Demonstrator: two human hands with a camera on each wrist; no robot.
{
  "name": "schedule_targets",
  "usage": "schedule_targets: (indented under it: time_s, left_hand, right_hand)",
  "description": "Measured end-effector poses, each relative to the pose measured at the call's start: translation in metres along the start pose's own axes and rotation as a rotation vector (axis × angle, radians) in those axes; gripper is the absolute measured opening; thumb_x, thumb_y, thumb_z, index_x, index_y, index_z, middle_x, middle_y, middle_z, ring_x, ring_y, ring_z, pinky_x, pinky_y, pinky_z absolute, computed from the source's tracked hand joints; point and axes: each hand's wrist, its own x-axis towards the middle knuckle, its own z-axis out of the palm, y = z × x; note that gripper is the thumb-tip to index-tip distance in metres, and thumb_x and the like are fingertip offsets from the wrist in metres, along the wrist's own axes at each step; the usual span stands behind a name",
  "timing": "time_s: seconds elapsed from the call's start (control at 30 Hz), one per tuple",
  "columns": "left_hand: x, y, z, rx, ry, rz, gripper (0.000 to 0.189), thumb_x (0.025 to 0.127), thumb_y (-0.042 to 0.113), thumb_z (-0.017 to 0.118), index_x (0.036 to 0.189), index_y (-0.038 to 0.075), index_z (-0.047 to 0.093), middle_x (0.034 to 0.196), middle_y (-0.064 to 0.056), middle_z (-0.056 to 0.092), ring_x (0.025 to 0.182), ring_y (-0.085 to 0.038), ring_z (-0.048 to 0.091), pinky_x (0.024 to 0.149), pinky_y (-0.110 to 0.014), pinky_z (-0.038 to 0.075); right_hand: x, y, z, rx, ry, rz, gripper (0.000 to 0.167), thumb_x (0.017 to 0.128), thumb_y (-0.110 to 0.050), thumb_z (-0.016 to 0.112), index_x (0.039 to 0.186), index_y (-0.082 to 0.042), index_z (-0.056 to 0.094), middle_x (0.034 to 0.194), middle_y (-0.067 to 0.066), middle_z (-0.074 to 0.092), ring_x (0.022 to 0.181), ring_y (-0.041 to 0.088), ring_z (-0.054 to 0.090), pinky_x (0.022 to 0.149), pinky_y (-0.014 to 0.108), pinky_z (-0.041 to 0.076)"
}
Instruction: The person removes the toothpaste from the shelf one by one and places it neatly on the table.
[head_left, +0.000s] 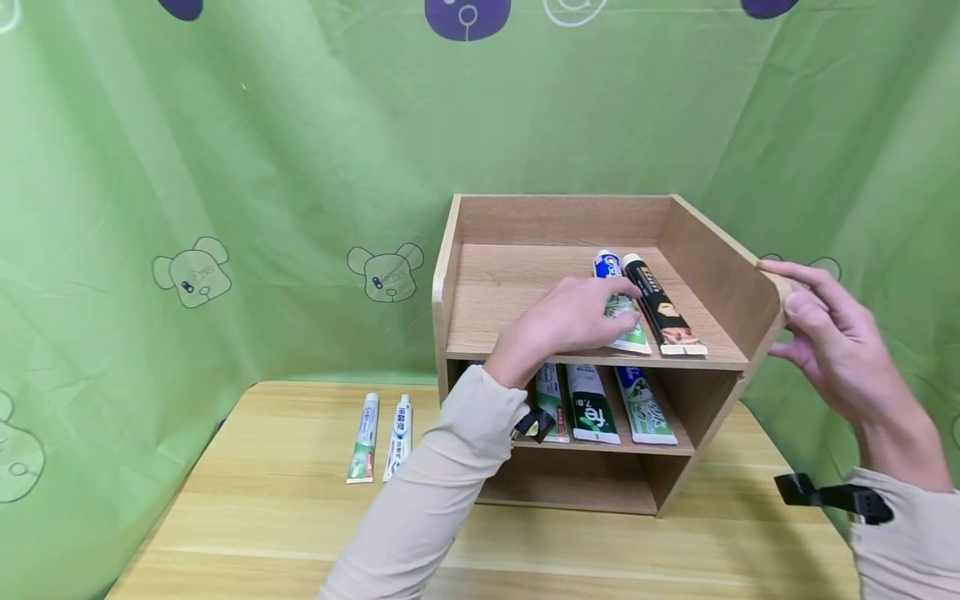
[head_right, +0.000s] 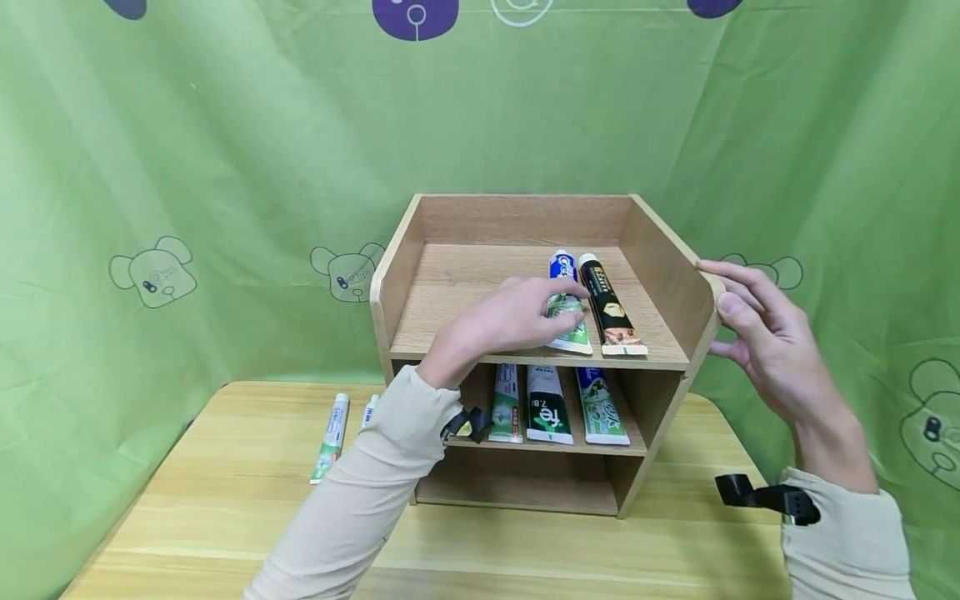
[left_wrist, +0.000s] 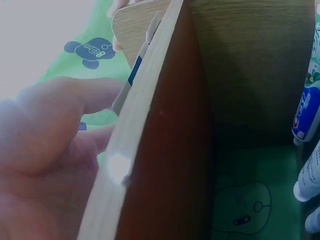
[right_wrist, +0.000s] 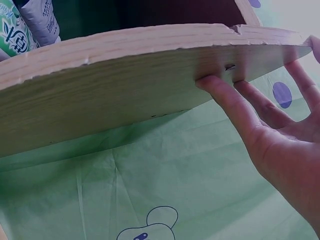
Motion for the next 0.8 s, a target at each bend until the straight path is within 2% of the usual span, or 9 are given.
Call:
schedule_targets:
  time_s: [0.1,0.23,0.3,0.47,0.67,0.8]
  left_hand:
    - [0.0,0.0,-0.002,-0.01,-0.031,-0.004,0.042,0.105,0.037,0.055,0.145,0.025,0.058,0.141,0.001,0.058,0.108,-0.014,0.054,0.086,-0.023,0.047]
    - [-0.005,0.0,-0.001,-0.027,-0.003,-0.033,0.04,0.103,0.042,0.061,0.138,0.023,0.062,0.127,0.002,0.062,0.099,-0.013,0.057,0.076,-0.023,0.048]
    - [-0.009,-0.001,0.0,-0.031,0.035,-0.039,0.04,0.101,0.044,0.064,0.135,0.023,0.064,0.124,0.003,0.063,0.096,-0.012,0.058,0.073,-0.022,0.049]
    - [-0.019,-0.004,0.003,-0.031,0.169,-0.006,0.037,0.099,0.041,0.068,0.13,0.02,0.068,0.125,0.003,0.067,0.096,-0.01,0.057,0.077,-0.019,0.048]
    - [-0.032,-0.009,0.005,-0.108,0.282,0.017,0.033,0.097,0.033,0.073,0.125,0.017,0.071,0.101,0.003,0.065,0.087,-0.011,0.055,0.068,-0.018,0.045]
    - [-0.041,-0.01,0.006,-0.182,0.339,0.036,0.032,0.095,0.028,0.076,0.125,0.018,0.072,0.111,0.001,0.065,0.089,-0.011,0.057,0.068,-0.016,0.047]
  right_hand:
    - [-0.001,0.002,-0.002,0.014,-0.017,-0.008,0.047,0.107,0.01,0.025,0.153,0.012,0.027,0.138,0.02,0.048,0.113,0.024,0.063,0.085,0.034,0.062]
    - [-0.002,0.004,-0.002,0.015,-0.029,-0.009,0.047,0.107,0.01,0.024,0.154,0.012,0.026,0.14,0.02,0.046,0.115,0.025,0.062,0.086,0.036,0.061]
    - [-0.002,0.004,-0.002,0.021,-0.029,-0.01,0.047,0.107,0.01,0.024,0.153,0.012,0.026,0.139,0.02,0.046,0.115,0.025,0.062,0.086,0.036,0.062]
    - [-0.001,0.003,-0.003,0.024,-0.021,-0.019,0.047,0.106,0.011,0.023,0.153,0.013,0.027,0.138,0.02,0.047,0.114,0.025,0.062,0.085,0.036,0.062]
    - [-0.001,0.002,-0.004,0.032,-0.022,-0.016,0.047,0.106,0.011,0.023,0.153,0.012,0.027,0.14,0.02,0.046,0.114,0.024,0.062,0.085,0.036,0.062]
    - [-0.002,0.002,-0.006,0.047,-0.022,-0.019,0.047,0.106,0.011,0.023,0.153,0.013,0.026,0.138,0.02,0.048,0.113,0.025,0.063,0.084,0.036,0.062]
